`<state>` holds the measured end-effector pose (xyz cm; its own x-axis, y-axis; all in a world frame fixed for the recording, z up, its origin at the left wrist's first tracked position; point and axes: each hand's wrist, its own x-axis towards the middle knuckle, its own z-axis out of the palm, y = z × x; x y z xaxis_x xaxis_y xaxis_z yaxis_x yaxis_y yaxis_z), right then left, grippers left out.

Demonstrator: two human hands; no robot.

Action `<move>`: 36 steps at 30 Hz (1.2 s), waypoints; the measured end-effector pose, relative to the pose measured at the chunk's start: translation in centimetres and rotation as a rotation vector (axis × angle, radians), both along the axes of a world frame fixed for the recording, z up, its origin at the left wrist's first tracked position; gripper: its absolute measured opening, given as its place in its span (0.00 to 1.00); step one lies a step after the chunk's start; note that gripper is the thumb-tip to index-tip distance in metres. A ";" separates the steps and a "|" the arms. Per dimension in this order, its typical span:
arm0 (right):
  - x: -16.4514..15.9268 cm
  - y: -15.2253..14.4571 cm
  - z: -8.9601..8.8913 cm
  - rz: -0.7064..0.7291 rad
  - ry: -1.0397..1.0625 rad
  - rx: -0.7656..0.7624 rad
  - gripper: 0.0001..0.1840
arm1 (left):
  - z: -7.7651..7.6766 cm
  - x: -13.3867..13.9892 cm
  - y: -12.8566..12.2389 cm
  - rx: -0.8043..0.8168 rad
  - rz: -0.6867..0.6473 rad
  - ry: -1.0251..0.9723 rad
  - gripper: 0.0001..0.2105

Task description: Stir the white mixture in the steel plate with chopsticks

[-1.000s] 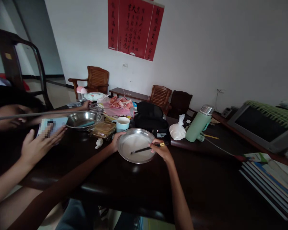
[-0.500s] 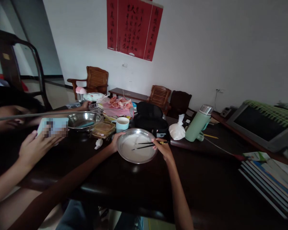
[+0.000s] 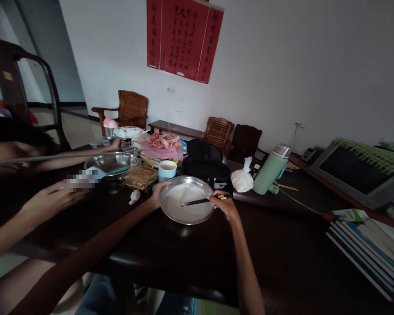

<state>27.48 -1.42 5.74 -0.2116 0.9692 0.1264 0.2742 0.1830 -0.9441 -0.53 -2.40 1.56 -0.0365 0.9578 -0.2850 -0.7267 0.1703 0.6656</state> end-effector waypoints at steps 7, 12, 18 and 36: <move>1.7 0.4 0.8 -0.097 -0.004 0.077 0.28 | 0.1 0.1 -0.1 0.002 -0.001 0.004 0.02; 1.8 -0.2 0.7 0.079 -0.069 0.042 0.26 | 0.0 0.1 -0.1 0.001 0.012 0.030 0.03; 0.7 0.2 0.5 -0.034 -0.036 0.114 0.26 | 0.1 0.0 -0.1 -0.018 -0.009 0.011 0.04; 3.9 0.5 1.6 -0.067 -0.043 0.069 0.28 | 0.4 0.3 -0.2 0.007 0.020 0.004 0.02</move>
<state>31.38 -0.96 7.32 -0.1535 0.9707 0.1851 0.3279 0.2267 -0.9171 -0.27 -2.60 1.92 -0.0572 0.9587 -0.2785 -0.7271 0.1511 0.6697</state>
